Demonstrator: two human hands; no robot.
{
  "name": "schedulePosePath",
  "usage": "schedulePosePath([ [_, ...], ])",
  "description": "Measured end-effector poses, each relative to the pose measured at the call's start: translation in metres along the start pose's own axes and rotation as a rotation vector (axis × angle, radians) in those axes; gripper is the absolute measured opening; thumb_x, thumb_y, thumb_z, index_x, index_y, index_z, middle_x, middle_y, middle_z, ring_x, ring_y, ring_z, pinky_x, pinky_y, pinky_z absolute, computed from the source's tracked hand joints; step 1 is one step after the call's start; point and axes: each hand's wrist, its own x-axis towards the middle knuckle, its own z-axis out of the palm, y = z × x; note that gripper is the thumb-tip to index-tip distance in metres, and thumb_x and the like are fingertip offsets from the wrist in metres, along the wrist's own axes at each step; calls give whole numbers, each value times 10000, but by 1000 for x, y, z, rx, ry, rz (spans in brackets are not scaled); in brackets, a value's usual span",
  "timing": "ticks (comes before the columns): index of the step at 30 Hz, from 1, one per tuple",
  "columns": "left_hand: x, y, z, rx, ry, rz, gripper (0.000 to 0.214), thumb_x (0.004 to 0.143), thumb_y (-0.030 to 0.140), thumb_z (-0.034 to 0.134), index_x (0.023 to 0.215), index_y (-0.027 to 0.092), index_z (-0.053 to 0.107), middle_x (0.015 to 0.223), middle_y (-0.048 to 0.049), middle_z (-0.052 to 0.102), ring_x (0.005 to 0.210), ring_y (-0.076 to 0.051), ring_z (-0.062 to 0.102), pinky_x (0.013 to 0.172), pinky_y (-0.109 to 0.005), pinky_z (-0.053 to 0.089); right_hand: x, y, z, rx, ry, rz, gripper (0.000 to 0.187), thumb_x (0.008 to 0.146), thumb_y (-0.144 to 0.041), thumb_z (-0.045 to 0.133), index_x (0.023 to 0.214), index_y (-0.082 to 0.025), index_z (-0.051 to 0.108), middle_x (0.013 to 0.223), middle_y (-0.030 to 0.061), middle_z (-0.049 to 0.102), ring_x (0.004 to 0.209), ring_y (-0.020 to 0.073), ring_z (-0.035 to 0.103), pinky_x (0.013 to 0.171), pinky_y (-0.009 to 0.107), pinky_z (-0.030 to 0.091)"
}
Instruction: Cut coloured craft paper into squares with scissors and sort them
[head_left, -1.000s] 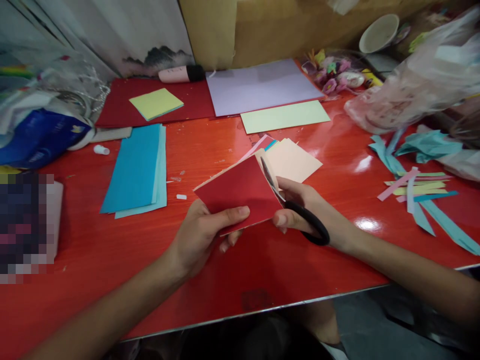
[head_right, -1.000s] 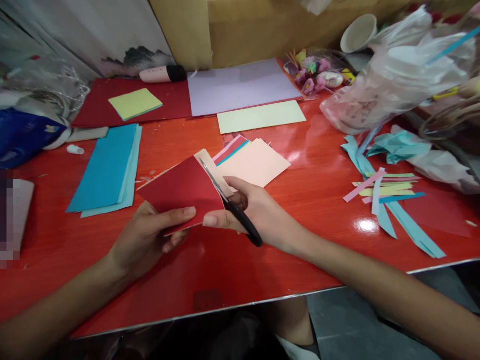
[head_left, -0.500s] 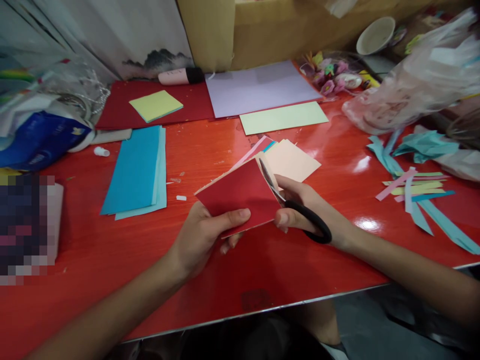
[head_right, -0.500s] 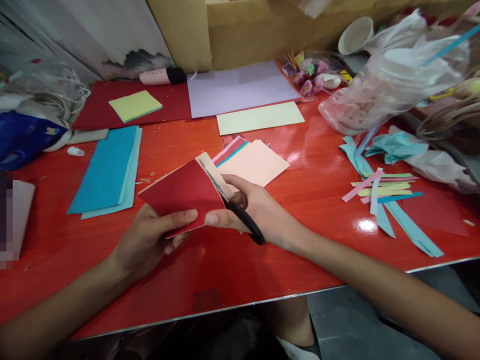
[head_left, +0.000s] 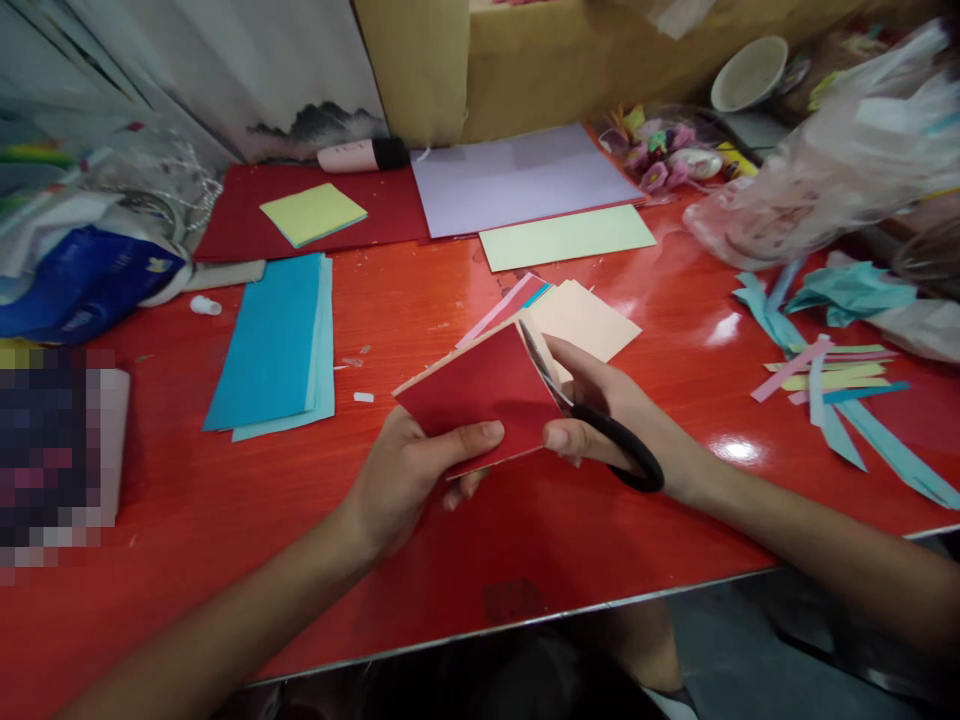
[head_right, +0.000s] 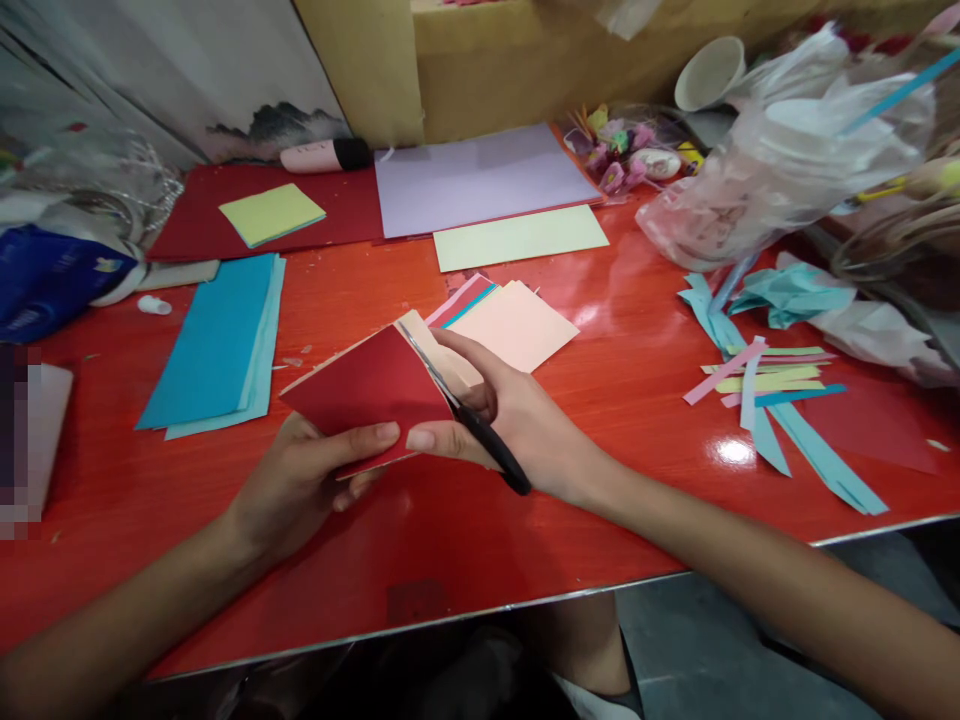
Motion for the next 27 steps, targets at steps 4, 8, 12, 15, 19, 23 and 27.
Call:
schedulePosePath([
  [4, -1, 0, 0, -4, 1, 11, 364, 736, 273, 661, 453, 135, 477, 373, 47, 445, 330, -33, 379, 331, -146, 285, -1, -1, 4, 35, 18, -6, 875, 626, -317, 794, 1363, -222, 334, 606, -66, 530, 489, 78, 450, 453, 190, 369],
  [8, 0, -1, -1, -6, -6, 25, 347, 735, 271, 665, 466, 136, 493, 379, 48, 455, 335, -33, 387, 327, -144, 285, 1, 0, 3, 89, -65, -18, 829, 668, -396, 749, 1356, -212, 324, 760, -6, 587, 587, 109, 515, 564, 239, 451],
  [12, 3, 2, -6, 9, 11, 26, 313, 731, 282, 661, 493, 144, 512, 388, 49, 454, 337, -35, 376, 324, -152, 271, 4, -3, -4, 14, -105, -50, 840, 668, -467, 727, 1356, -194, 331, 778, -3, 554, 606, 103, 478, 585, 233, 436],
  [15, 5, 7, -10, 39, 84, 90, 375, 731, 282, 655, 439, 147, 463, 376, 45, 414, 340, -33, 353, 336, -163, 268, 4, -6, -6, -35, -96, -24, 898, 653, -463, 742, 1381, -192, 291, 778, -8, 549, 624, 105, 476, 589, 234, 424],
  [19, 7, 12, -14, 68, 156, 151, 400, 731, 283, 653, 429, 151, 426, 392, 42, 405, 360, -36, 349, 350, -176, 266, 1, -10, -5, -168, -91, 1, 573, 696, -444, 711, 1182, -196, 535, 756, -4, 528, 634, 109, 466, 550, 231, 388],
  [23, 7, 14, -16, 23, 147, 166, 346, 733, 262, 648, 472, 154, 448, 401, 49, 411, 364, -37, 344, 348, -174, 247, -1, -14, -9, -314, -22, 5, 452, 653, -491, 723, 967, -182, 621, 710, -5, 497, 626, 116, 450, 499, 232, 339],
  [27, 9, 21, -22, -73, 198, 202, 317, 725, 202, 641, 473, 156, 455, 395, 56, 401, 360, -30, 330, 370, -178, 260, -2, -17, -21, -416, -194, 43, 412, 710, -526, 660, 925, -175, 640, 692, 6, 523, 585, 114, 477, 473, 237, 343],
])
